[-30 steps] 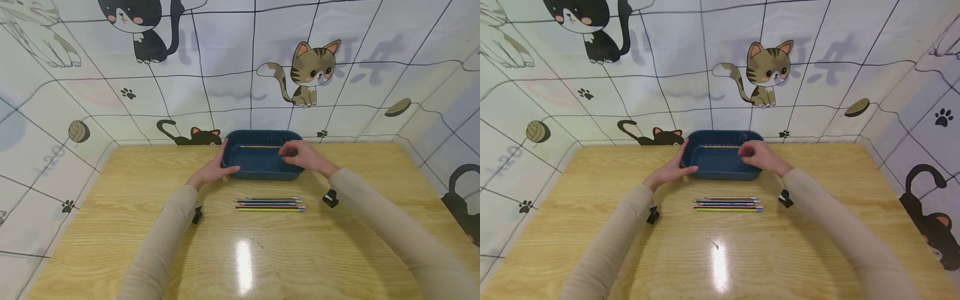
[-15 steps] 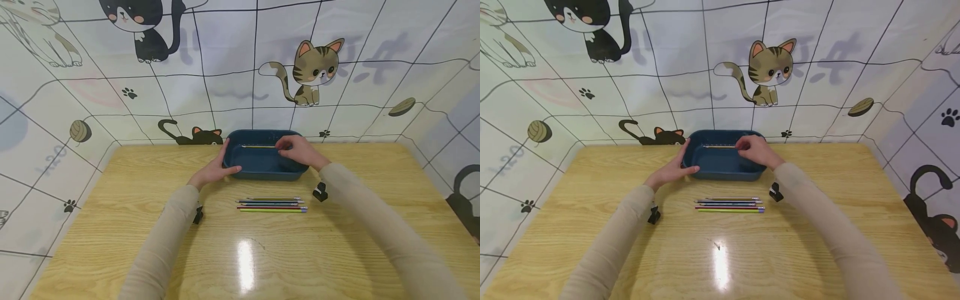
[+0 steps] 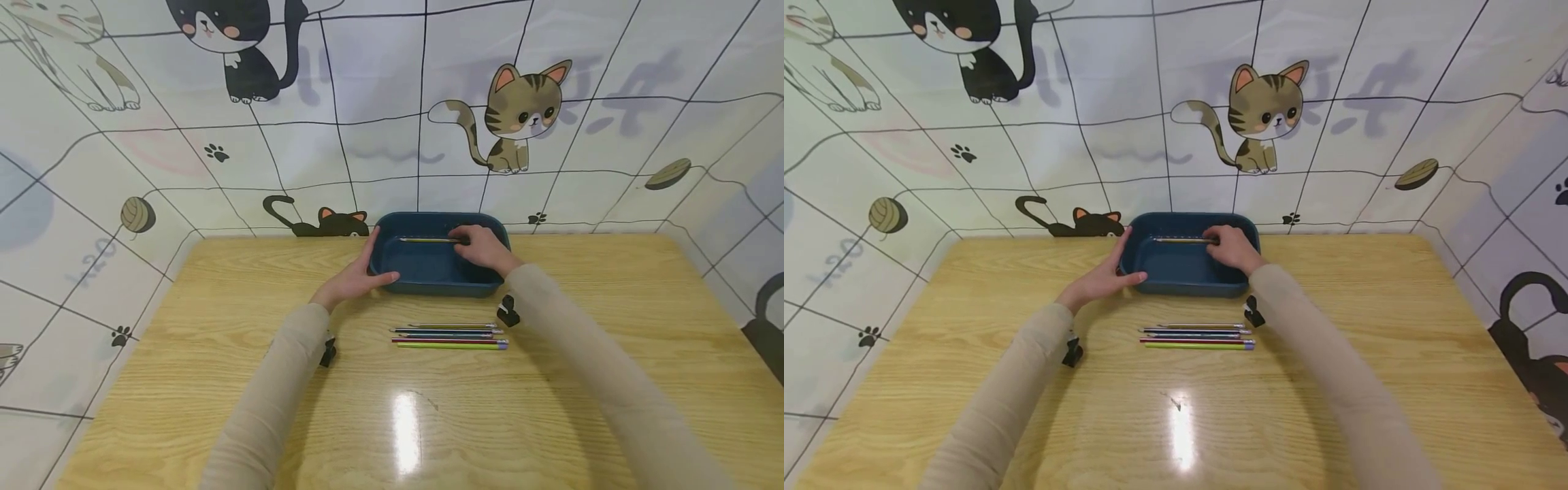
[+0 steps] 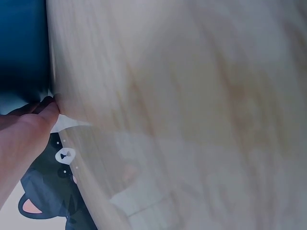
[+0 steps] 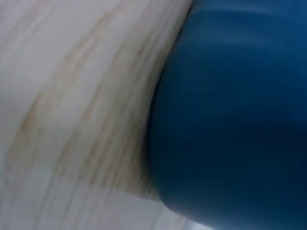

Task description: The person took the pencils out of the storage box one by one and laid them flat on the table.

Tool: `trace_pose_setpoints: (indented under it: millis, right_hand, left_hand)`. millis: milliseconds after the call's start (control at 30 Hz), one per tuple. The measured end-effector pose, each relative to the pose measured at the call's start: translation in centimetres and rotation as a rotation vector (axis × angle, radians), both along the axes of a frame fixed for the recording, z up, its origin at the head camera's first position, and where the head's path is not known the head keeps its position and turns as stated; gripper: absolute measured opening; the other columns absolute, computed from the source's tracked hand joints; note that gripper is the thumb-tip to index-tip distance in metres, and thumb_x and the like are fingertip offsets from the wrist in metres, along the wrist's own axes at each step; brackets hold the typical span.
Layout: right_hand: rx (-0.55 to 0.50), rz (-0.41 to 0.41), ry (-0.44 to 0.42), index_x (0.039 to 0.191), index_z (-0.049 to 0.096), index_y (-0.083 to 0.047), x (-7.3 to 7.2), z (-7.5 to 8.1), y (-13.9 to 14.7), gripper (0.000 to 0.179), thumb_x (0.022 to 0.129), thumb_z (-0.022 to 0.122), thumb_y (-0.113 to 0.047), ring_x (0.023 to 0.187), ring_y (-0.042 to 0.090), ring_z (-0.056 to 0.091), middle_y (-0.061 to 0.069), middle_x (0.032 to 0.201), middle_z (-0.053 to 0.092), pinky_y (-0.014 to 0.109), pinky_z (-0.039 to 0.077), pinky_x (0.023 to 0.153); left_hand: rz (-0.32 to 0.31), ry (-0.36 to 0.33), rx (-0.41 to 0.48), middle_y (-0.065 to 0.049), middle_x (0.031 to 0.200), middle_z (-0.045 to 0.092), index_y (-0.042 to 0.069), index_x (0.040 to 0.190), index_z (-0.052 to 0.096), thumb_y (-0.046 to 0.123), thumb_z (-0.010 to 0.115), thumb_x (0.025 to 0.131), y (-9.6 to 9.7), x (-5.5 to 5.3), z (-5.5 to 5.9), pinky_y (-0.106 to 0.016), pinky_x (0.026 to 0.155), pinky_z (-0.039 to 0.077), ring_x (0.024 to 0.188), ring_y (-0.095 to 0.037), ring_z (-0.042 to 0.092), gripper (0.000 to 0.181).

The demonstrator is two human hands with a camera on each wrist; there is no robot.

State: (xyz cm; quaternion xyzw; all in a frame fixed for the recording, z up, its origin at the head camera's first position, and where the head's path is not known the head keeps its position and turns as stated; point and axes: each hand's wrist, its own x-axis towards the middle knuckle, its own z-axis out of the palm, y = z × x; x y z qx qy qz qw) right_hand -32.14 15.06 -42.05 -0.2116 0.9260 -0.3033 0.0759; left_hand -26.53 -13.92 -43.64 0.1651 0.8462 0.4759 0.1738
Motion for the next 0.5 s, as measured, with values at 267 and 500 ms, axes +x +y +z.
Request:
trace_pose_setpoints:
  millis: [267, 500]
  right_hand:
    - [-0.009, 0.018, -0.035, 0.124, 0.059, 0.007, -0.12, -0.44, -0.09, 0.037, 0.09, 0.062, -0.006, 0.104, 0.035, 0.059, 0.024, 0.115, 0.062, 0.047, 0.046, 0.09]
    - [-0.011, 0.053, -0.077, 0.121, 0.06, 0.005, -0.17, -0.46, -0.34, 0.039, 0.088, 0.071, -0.013, 0.101, 0.033, 0.06, 0.021, 0.109, 0.064, 0.046, 0.046, 0.088]
  left_hand:
    - [-0.006, 0.013, 0.011, 0.005, 0.159, -0.015, 0.037, 0.152, -0.016, 0.034, 0.065, 0.094, 0.13, 0.05, 0.04, -0.054, 0.112, 0.015, 0.145, -0.027, -0.001, 0.1]
    - [-0.002, 0.007, 0.013, 0.006, 0.159, -0.015, 0.039, 0.152, -0.016, 0.035, 0.066, 0.093, 0.07, -0.07, -0.04, -0.053, 0.112, 0.016, 0.145, -0.026, 0.0, 0.101]
